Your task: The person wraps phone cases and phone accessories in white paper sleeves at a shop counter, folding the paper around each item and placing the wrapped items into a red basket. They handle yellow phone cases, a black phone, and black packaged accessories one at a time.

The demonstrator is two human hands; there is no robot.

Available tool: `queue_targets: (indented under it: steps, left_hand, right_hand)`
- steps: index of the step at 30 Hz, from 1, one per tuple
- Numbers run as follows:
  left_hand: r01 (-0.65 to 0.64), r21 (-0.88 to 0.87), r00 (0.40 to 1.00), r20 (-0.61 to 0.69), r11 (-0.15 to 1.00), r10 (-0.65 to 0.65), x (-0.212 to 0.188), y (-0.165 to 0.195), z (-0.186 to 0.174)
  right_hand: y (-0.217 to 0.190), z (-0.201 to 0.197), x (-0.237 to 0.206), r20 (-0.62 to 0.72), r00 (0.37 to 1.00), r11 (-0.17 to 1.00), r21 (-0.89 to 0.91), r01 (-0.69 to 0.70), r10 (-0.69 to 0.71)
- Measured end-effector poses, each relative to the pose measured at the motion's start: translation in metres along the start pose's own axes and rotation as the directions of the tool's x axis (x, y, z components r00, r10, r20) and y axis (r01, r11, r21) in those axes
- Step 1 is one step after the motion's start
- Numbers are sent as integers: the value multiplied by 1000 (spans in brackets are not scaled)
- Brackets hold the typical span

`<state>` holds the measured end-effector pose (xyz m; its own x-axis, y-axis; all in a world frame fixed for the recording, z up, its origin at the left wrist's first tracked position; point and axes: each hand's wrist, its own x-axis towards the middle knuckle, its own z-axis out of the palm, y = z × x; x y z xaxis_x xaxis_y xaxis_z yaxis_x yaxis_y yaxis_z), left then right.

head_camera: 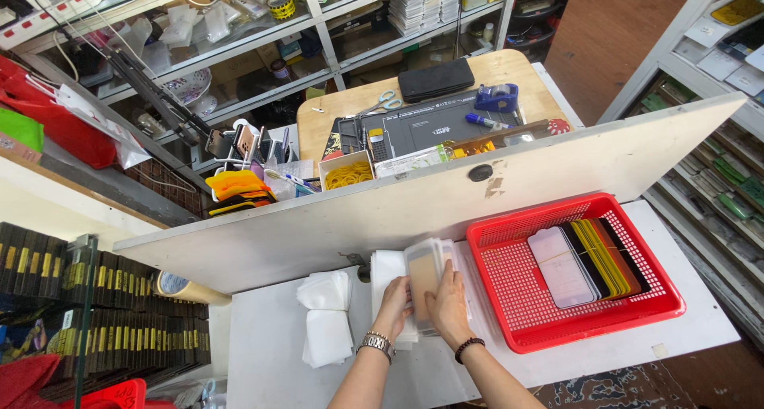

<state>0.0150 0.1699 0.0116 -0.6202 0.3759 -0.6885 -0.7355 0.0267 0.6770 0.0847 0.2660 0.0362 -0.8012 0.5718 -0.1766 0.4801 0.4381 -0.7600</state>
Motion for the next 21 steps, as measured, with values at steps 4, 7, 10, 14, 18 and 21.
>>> queue_targets:
  steps: [4,7,10,14,18,21]
  left_hand:
    - [6,-9,1000,12,1000,-6,3,-9,-1]
    - [-25,99,998,-48,995,30,0,-11,-4]
    - [-105,216,992,-49,971,118,-4,-6,-8]
    - [-408,108,899,216,906,380,-8,10,-4]
    - [-449,97,878,230,888,419,-14,6,7]
    - [-480,188,867,248,857,432,-19,-3,15]
  right_hand:
    - [11,10,4,240,935,956,75,-284,259]
    - [22,1,10,270,941,945,199,-261,203]
    - [39,-19,15,354,931,823,501,-268,87]
    - [39,-43,24,227,940,737,674,37,-255]
    - [35,-55,26,178,921,786,592,181,-346]
    - [39,-57,23,137,923,765,609,208,-360]
